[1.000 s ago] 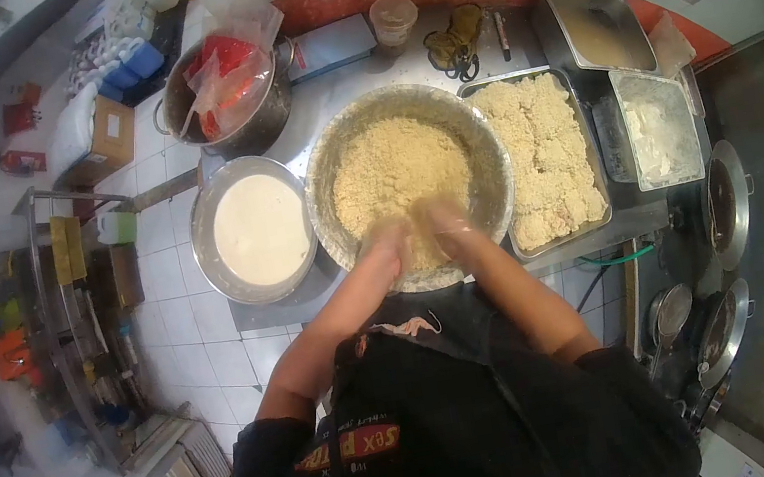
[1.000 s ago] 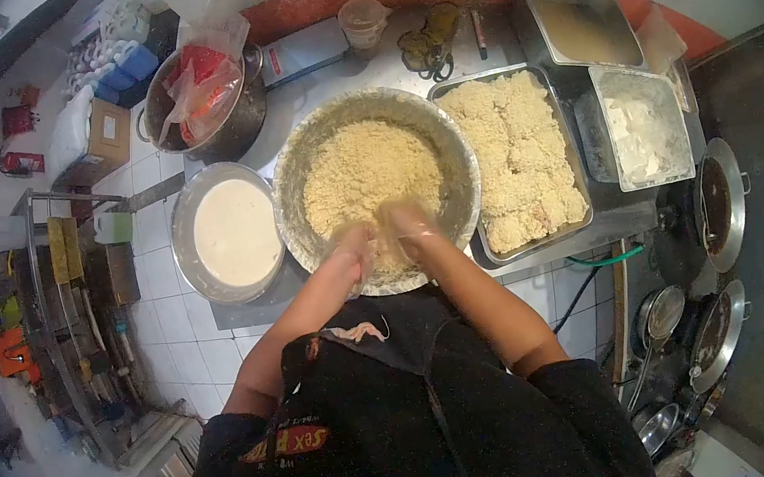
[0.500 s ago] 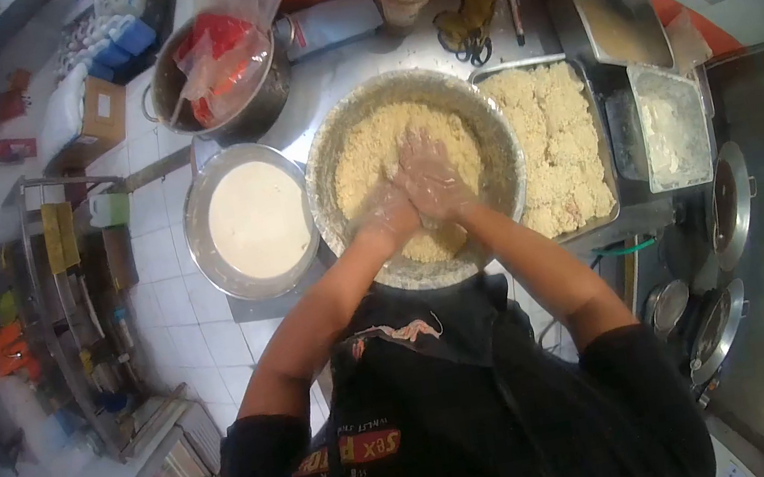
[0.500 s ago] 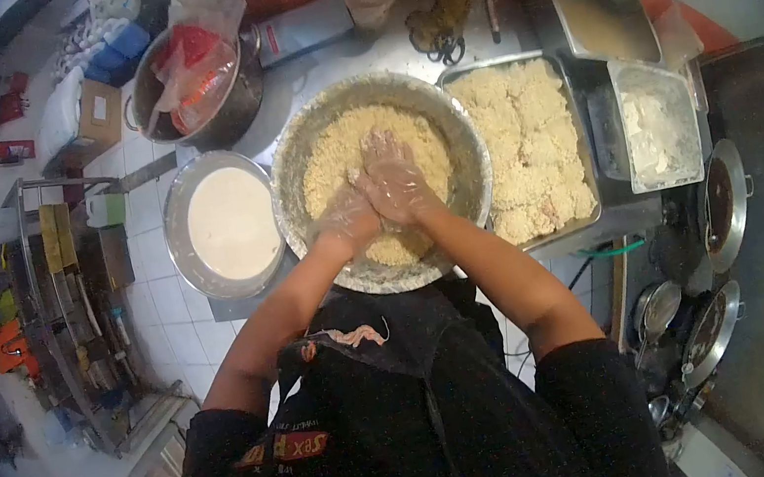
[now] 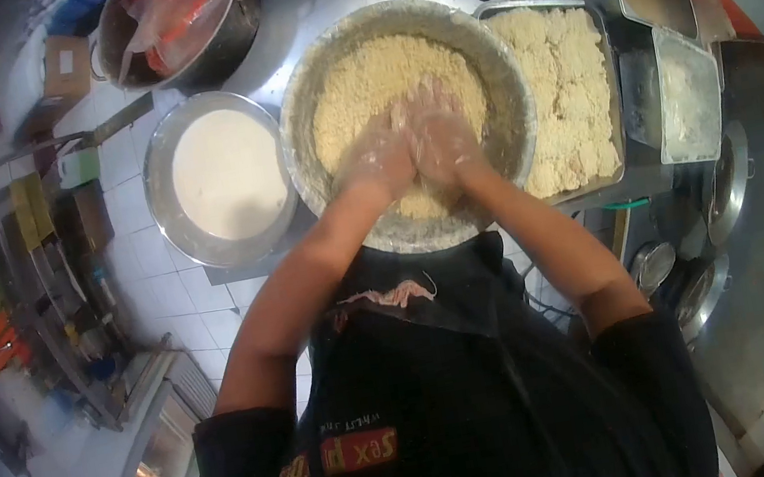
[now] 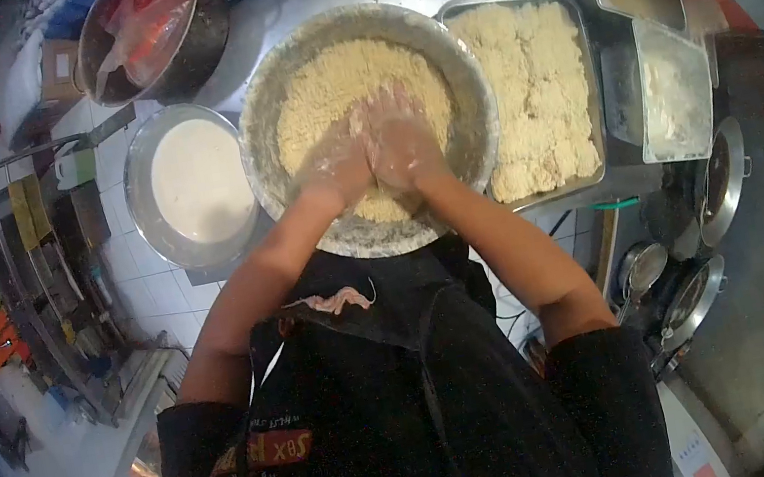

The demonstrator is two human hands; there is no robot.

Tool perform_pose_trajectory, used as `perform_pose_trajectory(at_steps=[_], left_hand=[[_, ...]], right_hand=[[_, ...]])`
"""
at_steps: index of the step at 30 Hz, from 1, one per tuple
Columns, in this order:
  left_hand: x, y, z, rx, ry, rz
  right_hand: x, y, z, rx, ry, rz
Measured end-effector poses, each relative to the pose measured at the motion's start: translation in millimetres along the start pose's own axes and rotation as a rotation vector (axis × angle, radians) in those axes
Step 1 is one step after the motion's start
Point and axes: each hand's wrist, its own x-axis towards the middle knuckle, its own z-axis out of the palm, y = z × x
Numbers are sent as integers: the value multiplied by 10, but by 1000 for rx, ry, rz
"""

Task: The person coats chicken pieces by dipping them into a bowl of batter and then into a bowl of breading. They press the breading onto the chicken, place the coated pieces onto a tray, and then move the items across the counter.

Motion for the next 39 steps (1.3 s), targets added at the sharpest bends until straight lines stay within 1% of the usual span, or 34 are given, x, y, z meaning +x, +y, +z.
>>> perform_pose_trajectory(at_steps=[2,3,4,5,7,8,9,10,11,13,14,16,17,18,19,20,22,23,24,25,26,27,28,29,30,31,32,33,34,35,36,37,38,39], left_hand=[[-18,-10,-29,72,-16,41],[-101,-13,23,-67,168,28],[-117,-37,48,-210,359,17],[-65,-112,122,-209,380,18],[-125,-200,369,-61,515,138],[-175,-184,413,-66,498,134],[-157,-177,383,32,342,97],[-150,-142,272,133,202,62],[-141,-130,191,142,228,68],[-152,-110,85,279,264,277],[-168,-72,-7,277,264,274],[-196,1,-86,107,83,151],[-120,-31,-8,105,81,148],[-15,-87,138,108,241,139],[-79,-58,200,105,384,130],[-76,-55,164,105,384,129],[-77,-21,-29,255,11,99],[-74,-14,8,267,39,109],[-65,-33,97,99,112,60],[-75,-40,105,-71,185,15],[-163,10,-38,-59,224,24],[-336,80,-128,88,144,54],[-455,110,-125,229,39,80],[158,-378,643,163,346,161],[54,-347,719,154,321,161],[-64,-277,613,327,232,194],[-83,-199,332,512,183,222],[-168,-101,134,519,208,221],[-295,7,28,263,254,144],[-340,54,-22,2,297,65],[-261,3,71,-8,286,56],[-121,-81,215,38,180,44],[-80,-99,214,89,80,37],[-44,-110,203,84,70,34]], right_hand=[[150,-36,-363,132,-296,103],[102,-68,-372,124,-278,98],[9,-103,-334,81,-198,47],[-1,-96,-278,40,-124,-6],[-43,-36,-191,-9,-141,-23],[-107,-43,-176,-57,-154,-33],[-76,-29,-191,-12,-231,33],[-93,-38,-186,-19,-214,34],[-88,-38,-176,-1,-188,49],[45,-33,-263,11,-152,55],[102,-78,-351,-40,-167,25],[1,-138,-293,-76,-215,-5],[11,-117,-239,-109,-145,-12],[20,-98,-190,-142,-75,-19],[-32,-113,-148,-134,-92,-14],[12,-109,-141,-142,-132,31],[28,-129,-261,-157,-139,90],[47,-119,-415,-108,-241,69],[90,-118,-565,-62,-339,44],[82,-99,-454,-78,-307,38],[78,-42,-146,-69,-158,39],[65,-7,44,-47,-29,47],[42,-34,-45,-40,-34,53],[49,-85,-263,-149,-223,-16],[-24,-113,-343,-249,-430,-86],[-16,-47,-340,-186,-386,-65],[80,-40,-437,-207,-355,-70],[113,-69,-500,-136,-314,-26],[101,-91,-499,-54,-292,20],[146,-60,-450,-59,-292,14],[150,-26,-326,-128,-174,-27],[125,0,-213,-192,-61,-68],[143,5,-227,-187,-74,-72],[165,33,-271,-210,-125,-129]])
